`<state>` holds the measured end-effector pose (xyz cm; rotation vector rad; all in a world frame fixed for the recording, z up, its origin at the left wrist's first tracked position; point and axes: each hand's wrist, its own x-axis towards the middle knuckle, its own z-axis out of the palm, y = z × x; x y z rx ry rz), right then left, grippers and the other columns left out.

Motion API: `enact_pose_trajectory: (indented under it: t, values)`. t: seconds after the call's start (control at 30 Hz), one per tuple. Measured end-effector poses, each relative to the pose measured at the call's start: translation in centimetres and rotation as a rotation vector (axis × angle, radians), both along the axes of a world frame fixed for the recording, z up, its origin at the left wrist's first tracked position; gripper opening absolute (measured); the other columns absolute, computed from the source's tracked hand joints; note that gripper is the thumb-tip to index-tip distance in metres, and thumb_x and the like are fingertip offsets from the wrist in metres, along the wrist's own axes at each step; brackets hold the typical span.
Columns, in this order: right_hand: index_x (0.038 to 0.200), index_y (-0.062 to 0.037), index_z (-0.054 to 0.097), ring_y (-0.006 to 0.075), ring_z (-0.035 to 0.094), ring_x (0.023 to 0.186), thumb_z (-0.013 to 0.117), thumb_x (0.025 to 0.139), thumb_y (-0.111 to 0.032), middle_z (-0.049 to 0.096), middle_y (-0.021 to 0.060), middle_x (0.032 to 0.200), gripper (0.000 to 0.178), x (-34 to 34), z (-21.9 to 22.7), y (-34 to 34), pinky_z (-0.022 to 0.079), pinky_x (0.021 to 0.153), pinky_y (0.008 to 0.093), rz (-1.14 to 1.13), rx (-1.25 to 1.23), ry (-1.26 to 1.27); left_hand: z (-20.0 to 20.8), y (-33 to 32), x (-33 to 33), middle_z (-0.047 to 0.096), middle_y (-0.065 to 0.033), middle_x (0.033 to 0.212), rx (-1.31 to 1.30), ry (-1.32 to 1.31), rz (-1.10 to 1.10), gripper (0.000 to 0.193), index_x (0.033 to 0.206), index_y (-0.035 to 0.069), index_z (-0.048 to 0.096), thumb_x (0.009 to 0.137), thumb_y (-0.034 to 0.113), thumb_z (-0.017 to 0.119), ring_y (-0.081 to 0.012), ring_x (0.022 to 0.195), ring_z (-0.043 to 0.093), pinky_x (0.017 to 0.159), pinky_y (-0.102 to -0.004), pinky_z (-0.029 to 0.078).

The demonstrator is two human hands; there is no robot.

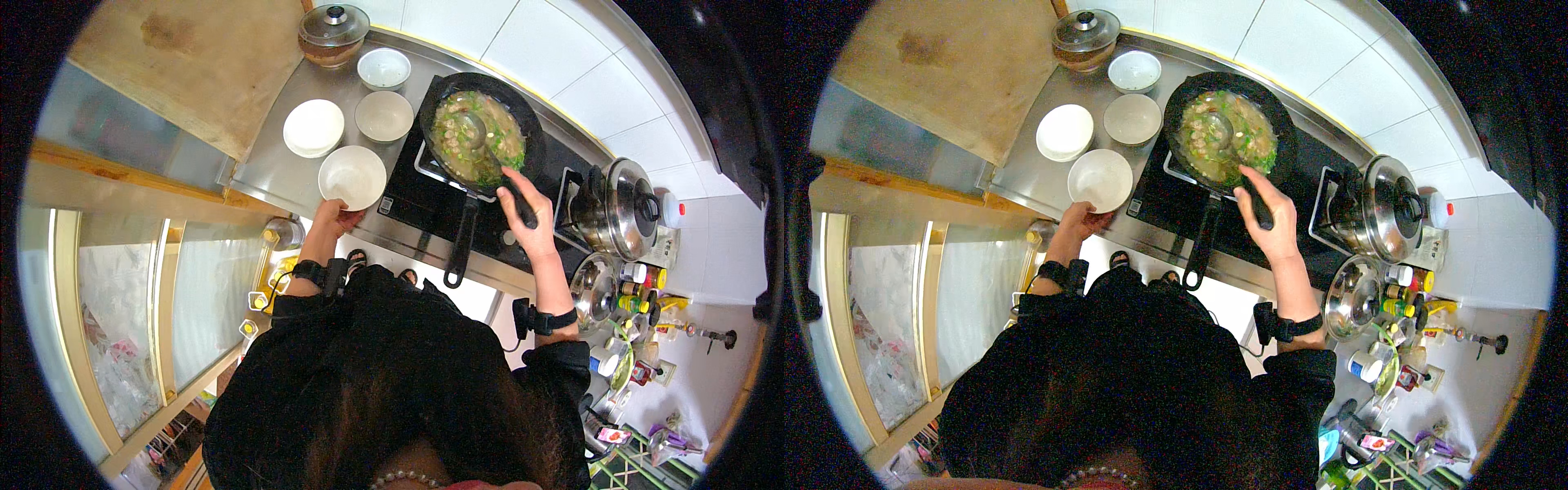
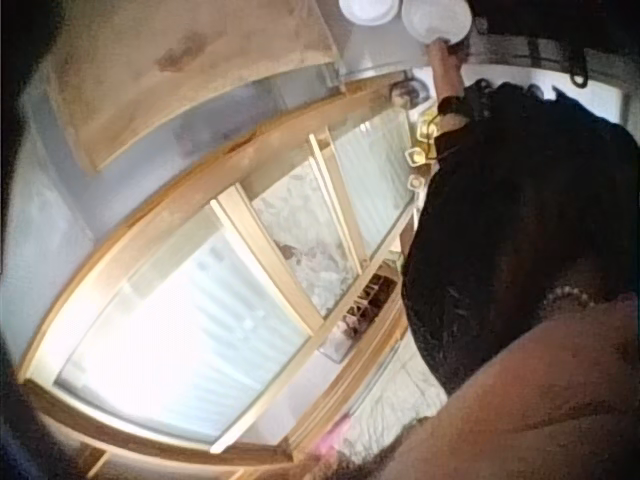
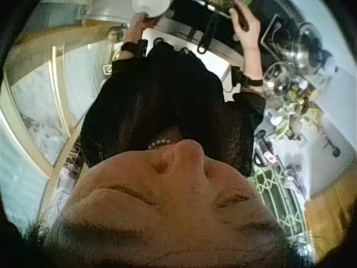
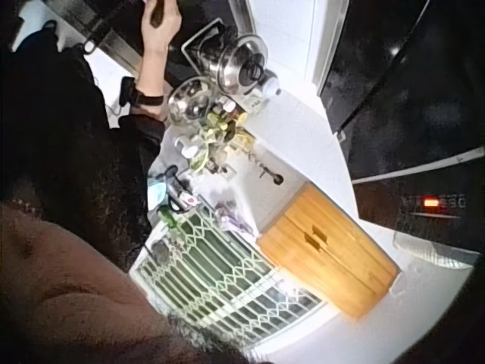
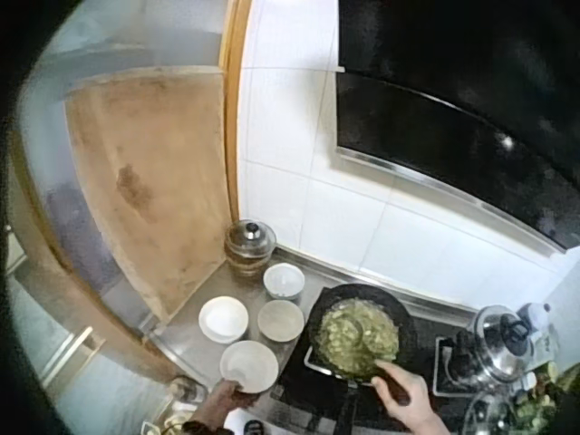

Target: The person chops green onions on a cutting board and adds them to a simmering soup in a wok. They then ladle the soup into several bowls and carry the bowls to a dining table, placing them down for serving.

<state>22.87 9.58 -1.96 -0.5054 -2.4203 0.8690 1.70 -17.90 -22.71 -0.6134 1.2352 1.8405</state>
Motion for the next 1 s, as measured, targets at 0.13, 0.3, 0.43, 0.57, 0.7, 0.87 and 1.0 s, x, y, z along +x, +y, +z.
enact_pose_trajectory:
  t: [0.13, 0.3, 0.43, 0.57, 0.7, 0.87, 1.0]
  values:
    - [0.107, -0.0115, 0.064, 0.0299, 0.064, 0.071, 0.065, 0.08, -0.007, 0.06, 0.011, 0.075, 0.028, 1.7, 1.5, -0.8, 0.052, 0.062, 0.0374, 0.103, 0.401, -0.231, 1.0, 0.4, 0.1, 0.045, -0.0314, 0.122, 0.069, -0.166, -0.02, 0.057, 0.127, -0.013, 0.028, 0.074, -0.002, 0.046, -0.0453, 0.099, 0.058, 0.079, -0.0465, 0.06]
    - [0.102, -0.0119, 0.066, 0.0276, 0.061, 0.061, 0.067, 0.076, -0.003, 0.057, 0.0091, 0.075, 0.027, 4.3, 1.7, -0.3, 0.05, 0.054, 0.0356, 0.011, 0.448, -0.082, 3.5, 1.1, 0.5, 0.048, -0.0315, 0.118, 0.198, -0.242, -0.116, 0.056, 0.129, -0.013, 0.027, 0.077, -0.003, 0.048, -0.0415, 0.099, 0.058, 0.079, -0.0423, 0.059]
    - [0.099, -0.0118, 0.067, 0.0261, 0.062, 0.062, 0.068, 0.076, -0.002, 0.058, 0.0091, 0.074, 0.025, 5.1, 1.6, -0.6, 0.051, 0.055, 0.0344, -0.079, 0.38, -0.063, 1.0, 1.1, 0.7, 0.053, -0.0268, 0.115, 0.679, -0.45, -0.149, 0.053, 0.131, -0.011, 0.031, 0.087, 0.011, 0.05, -0.0352, 0.101, 0.059, 0.079, -0.0405, 0.058]
    - [0.1, -0.0121, 0.067, 0.0269, 0.062, 0.062, 0.066, 0.077, -0.004, 0.059, 0.0085, 0.074, 0.024, 5.6, -0.1, -0.2, 0.051, 0.054, 0.0348, -0.074, 0.491, -0.201, 1.6, 2.3, 1.7, 0.056, -0.0227, 0.115, 1.345, -0.774, -0.139, 0.051, 0.132, -0.007, 0.038, 0.094, 0.025, 0.047, -0.0314, 0.102, 0.06, 0.081, -0.0407, 0.056]
    - [0.102, -0.0113, 0.066, 0.0287, 0.063, 0.064, 0.065, 0.08, -0.008, 0.061, 0.0097, 0.075, 0.022, 4.7, -1.1, -0.8, 0.051, 0.057, 0.0355, -0.098, 0.458, -0.247, 7.1, 3.0, 1.7, 0.05, -0.027, 0.124, 1.145, -0.664, 0.005, 0.05, 0.133, -0.007, 0.035, 0.094, 0.021, 0.046, -0.0384, 0.107, 0.059, 0.085, -0.0458, 0.056]
    - [0.102, -0.0045, 0.067, 0.0117, 0.063, 0.06, 0.063, 0.089, -0.018, 0.067, 0.0075, 0.074, 0.019, 2.2, -1.7, 0.0, 0.048, 0.05, 0.0249, -0.352, -0.534, 0.177, 8.0, 2.7, 0.2, 0.045, -0.0313, 0.128, 0.693, -0.272, -0.04, 0.055, 0.132, -0.012, 0.029, 0.083, 0.006, 0.045, -0.045, 0.107, 0.057, 0.087, -0.0478, 0.057]
    - [0.103, -0.0038, 0.064, 0.0119, 0.057, 0.048, 0.057, 0.091, -0.026, 0.063, 0.0082, 0.065, 0.026, 1.5, -0.6, 3.2, 0.038, 0.042, 0.0214, -0.481, -0.829, 0.205, 10.3, 3.5, 0.1, 0.043, -0.0289, 0.129, 0.375, 0.054, -0.121, 0.064, 0.134, -0.009, 0.025, 0.076, 0.004, 0.048, -0.0417, 0.112, 0.054, 0.088, -0.0455, 0.057]
